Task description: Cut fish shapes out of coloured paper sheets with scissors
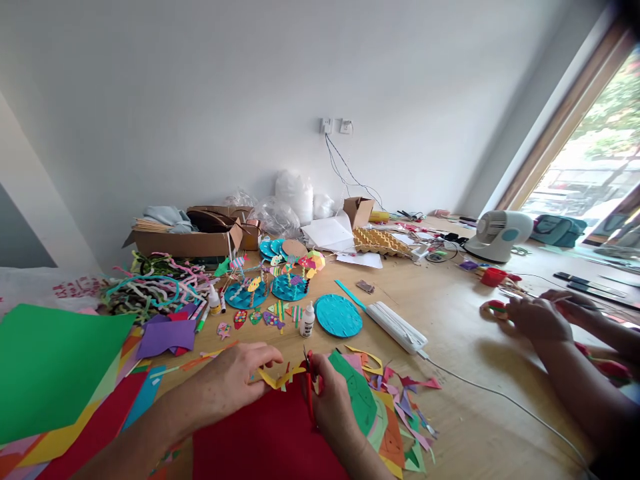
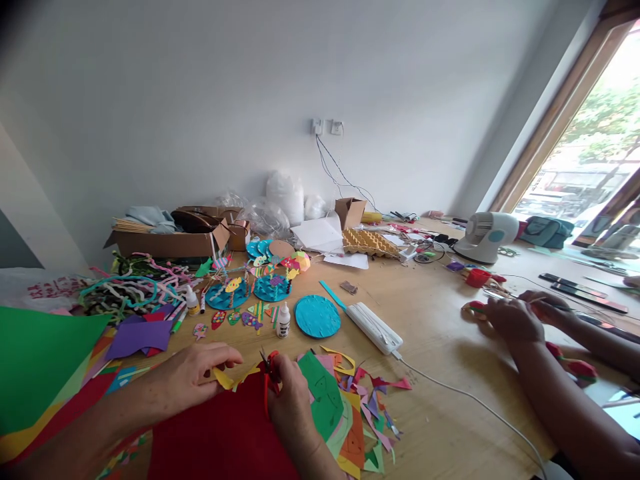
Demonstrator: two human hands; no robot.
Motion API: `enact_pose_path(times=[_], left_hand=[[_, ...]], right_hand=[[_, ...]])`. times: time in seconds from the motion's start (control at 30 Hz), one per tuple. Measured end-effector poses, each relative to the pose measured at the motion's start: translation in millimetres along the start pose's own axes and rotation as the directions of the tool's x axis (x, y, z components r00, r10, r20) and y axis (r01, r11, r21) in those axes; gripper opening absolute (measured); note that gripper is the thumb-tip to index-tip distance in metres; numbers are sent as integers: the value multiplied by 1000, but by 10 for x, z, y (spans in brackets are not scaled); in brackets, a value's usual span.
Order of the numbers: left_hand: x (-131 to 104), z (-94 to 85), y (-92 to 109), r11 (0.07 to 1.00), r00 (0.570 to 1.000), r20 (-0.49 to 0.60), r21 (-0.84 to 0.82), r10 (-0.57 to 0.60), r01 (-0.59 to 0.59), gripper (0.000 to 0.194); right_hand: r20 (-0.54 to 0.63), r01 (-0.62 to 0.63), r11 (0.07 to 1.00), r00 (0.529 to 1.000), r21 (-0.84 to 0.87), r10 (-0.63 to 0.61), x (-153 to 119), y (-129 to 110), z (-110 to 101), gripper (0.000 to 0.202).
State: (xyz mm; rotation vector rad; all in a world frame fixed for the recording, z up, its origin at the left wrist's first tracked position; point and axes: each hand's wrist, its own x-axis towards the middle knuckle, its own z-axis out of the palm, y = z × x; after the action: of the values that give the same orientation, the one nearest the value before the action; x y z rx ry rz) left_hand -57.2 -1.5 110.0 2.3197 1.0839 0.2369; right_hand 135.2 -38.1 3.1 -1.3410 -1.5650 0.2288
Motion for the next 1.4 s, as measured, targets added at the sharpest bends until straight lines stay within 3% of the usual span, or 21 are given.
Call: enact_pose_path(times=[0.17,0.33,0.53,0.83,1.13,1.4], left_hand=[[-66,-30,98,996,995,44,28,-89,88,46],[-15,-43,80,994,998,7,-85,-66,67,17],[53,-3,1,990,998,16,-127,-56,58,28],[77,33,-33,978,993,23,-173,-117,120,26],[27,-29,27,952,988,111,-275,-108,135,24],[47,4,32,994,997,-50,-90,-66,62,11]], right_hand=[[-22,-3,1000,1000,-28,2,4,9,-2,4],[-31,-4,1000,1000,-31,3,-20,34,20,5],[-45,-17,1000,999,18,18,-23,28,8,5],[4,-49,983,999,179,49,-11,-83,-52,9],[-18,-53,981,998,187,57,-4,-39,-39,5],[-22,-31,986,999,162,35,-2,-78,-57,7]])
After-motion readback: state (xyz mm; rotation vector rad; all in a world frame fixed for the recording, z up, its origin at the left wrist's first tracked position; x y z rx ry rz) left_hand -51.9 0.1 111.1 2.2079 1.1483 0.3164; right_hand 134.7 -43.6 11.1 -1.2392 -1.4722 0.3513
